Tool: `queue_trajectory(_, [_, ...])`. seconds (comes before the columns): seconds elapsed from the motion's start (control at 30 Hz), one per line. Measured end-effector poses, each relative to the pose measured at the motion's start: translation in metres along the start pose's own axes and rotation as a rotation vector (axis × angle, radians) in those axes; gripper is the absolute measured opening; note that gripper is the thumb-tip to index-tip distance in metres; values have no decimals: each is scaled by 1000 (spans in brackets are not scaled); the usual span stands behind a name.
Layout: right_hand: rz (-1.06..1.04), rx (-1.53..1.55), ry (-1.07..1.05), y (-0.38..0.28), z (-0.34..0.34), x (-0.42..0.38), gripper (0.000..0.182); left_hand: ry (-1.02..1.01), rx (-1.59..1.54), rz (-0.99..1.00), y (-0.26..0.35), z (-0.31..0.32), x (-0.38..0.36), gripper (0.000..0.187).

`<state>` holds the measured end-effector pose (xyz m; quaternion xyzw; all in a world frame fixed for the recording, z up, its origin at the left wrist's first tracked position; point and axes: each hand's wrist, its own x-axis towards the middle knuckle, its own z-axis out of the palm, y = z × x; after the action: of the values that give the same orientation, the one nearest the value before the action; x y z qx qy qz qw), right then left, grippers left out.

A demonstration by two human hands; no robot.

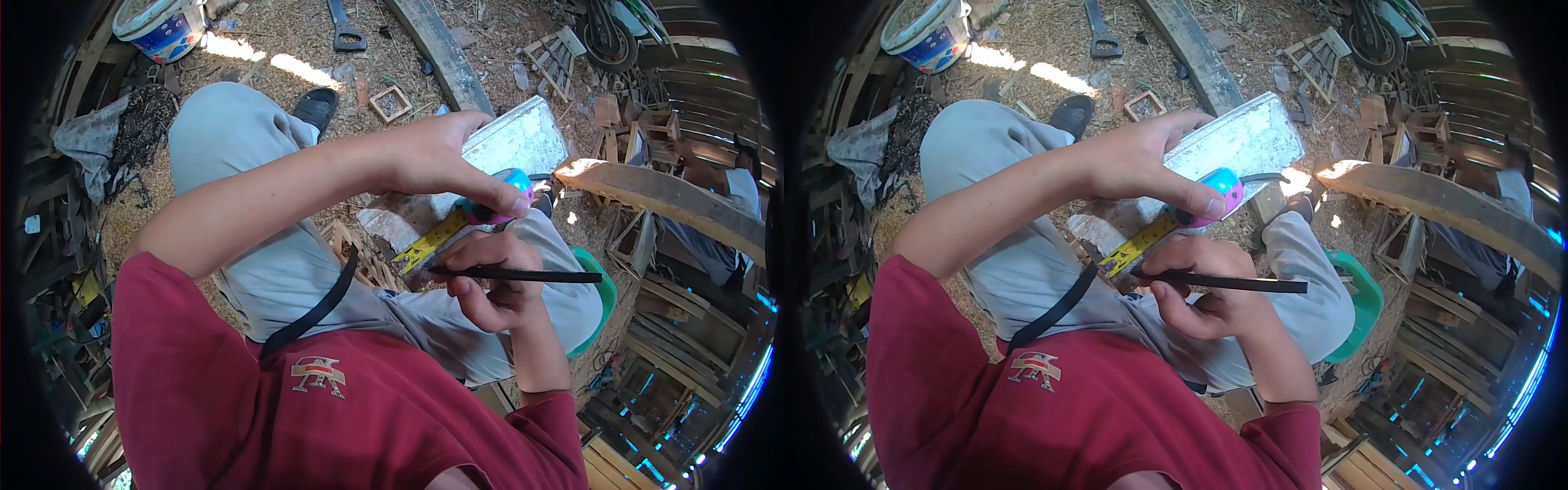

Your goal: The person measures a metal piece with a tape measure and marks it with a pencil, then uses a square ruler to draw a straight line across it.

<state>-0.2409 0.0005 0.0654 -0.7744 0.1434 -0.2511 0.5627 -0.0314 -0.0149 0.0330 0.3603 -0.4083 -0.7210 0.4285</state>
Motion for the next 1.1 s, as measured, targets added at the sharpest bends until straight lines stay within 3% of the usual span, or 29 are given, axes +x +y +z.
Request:
queue_trajectory(0.37, [-45,-157,-50,-4,0,6,25,26,57,-13,-2,-1,-2,93])
queue_trajectory(0.57, [-40,-171,-57,-2,1,4,26,-2,-16,-12,1,1,-3,87])
queue_trajectory(0.67, [-42,-201,-51,-3,0,5,26,-35,-7,-78,8,0,-5,100])
queue_trajectory(1.1, [-13,-216,-46,-2,2,4,25,-27,10,-87,4,-1,-3,97])
